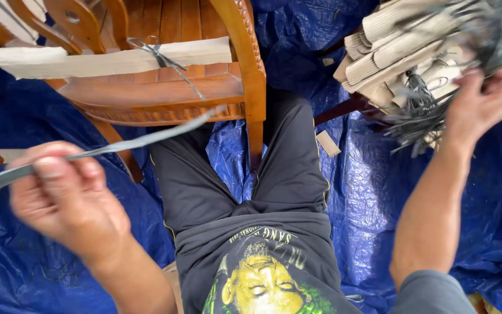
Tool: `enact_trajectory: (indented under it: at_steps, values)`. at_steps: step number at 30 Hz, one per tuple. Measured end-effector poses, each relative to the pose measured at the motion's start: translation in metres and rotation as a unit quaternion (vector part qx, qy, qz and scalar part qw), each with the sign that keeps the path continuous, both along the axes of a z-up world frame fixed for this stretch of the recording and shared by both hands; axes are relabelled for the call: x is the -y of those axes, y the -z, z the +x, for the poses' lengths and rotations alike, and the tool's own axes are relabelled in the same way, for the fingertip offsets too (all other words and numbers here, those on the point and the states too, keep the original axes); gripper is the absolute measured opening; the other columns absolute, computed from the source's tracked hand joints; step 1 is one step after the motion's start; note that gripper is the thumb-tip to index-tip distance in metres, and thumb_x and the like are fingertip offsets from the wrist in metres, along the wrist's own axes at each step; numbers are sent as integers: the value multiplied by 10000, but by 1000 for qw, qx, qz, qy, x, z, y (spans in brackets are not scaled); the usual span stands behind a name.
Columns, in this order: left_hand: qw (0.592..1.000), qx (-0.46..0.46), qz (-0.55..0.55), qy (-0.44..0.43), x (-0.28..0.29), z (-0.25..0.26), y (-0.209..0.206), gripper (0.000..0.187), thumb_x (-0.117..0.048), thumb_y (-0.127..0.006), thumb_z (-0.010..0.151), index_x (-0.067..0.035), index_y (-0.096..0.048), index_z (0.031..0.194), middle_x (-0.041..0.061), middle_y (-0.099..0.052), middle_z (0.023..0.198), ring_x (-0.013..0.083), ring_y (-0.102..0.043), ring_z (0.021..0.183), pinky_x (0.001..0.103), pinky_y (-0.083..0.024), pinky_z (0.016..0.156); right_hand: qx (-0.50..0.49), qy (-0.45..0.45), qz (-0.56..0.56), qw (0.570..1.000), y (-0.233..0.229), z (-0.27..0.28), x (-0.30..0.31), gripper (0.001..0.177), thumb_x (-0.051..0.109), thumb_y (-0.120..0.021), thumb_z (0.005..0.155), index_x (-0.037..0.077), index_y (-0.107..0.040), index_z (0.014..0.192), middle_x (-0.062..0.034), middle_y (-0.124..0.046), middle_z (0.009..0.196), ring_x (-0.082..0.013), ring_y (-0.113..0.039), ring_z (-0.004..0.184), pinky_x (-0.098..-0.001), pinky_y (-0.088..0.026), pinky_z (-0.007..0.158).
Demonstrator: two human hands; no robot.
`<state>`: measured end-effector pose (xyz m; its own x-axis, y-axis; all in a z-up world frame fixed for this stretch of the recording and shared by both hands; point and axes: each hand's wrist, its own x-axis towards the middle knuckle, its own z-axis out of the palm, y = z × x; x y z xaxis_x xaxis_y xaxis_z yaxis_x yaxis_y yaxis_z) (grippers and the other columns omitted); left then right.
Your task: Securing protective cardboard onto a wooden chair using plastic ties.
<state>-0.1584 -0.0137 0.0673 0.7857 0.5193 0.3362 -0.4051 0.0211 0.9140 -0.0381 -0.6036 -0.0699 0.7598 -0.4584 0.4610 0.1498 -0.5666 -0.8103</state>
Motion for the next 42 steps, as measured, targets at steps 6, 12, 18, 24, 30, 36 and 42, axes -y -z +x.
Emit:
enact_trajectory:
  at_steps: [6,12,18,24,30,36,42]
  values:
    - [994,-38,37,100,40,-10,1,197,-158,-682,1145,-8,-633,1026,90,-664,966,98,-581,751,218,-470,667,14,-19,-79,997,7,28,-14,199,67,-669,1061,-69,-604,1193,-149,-656,1174,-169,-641,1044,-318,-535,923]
    - [969,-107,93,201,76,7,5,106,-110,-714,1055,-9,-731,1080,49,-701,994,68,-597,793,235,-472,722,-126,-363,123,915,-100,-57,-289,356,294,-516,1114,6,-639,1282,-104,-725,1219,-185,-580,980,-336,-459,901]
    - [964,-145,170,144,69,34,27,105,-149,-747,1000,-55,-754,1045,-10,-706,895,27,-603,736,220,-420,583,-211,-472,363,775,-46,-92,-360,351,310,-549,1142,-22,-602,1246,-33,-611,976,-83,-535,853,-243,-436,749]
    - [950,-28,309,36,48,92,34,153,-121,-737,1033,-80,-680,1169,28,-687,1051,147,-664,951,283,-501,759,-263,-272,549,745,-19,-79,-369,258,251,-536,1081,16,-641,1097,29,-509,700,-46,-374,527,-203,-286,452]
    - [832,41,553,21,28,151,65,387,-137,-795,924,-76,-613,1260,82,-601,1176,294,-608,1094,448,-467,978,-332,-252,515,749,-12,-52,-392,301,200,-513,1043,-12,-657,1202,-86,-741,985,-88,-556,600,-218,-375,493]
    - [788,55,608,81,-3,152,71,399,-9,-749,909,-84,-613,1276,76,-561,1211,298,-597,1142,435,-502,1018,-306,-254,535,746,-24,-10,-423,340,205,-492,1053,17,-603,1313,-86,-757,1173,-127,-704,744,-237,-461,537]
    - [814,67,567,109,-7,153,65,456,48,-720,824,-41,-588,1251,113,-559,1216,327,-587,1147,443,-519,1005,-245,-260,604,712,-2,41,-445,311,144,-508,1069,42,-563,1358,-32,-702,1171,-127,-686,837,-271,-500,633]
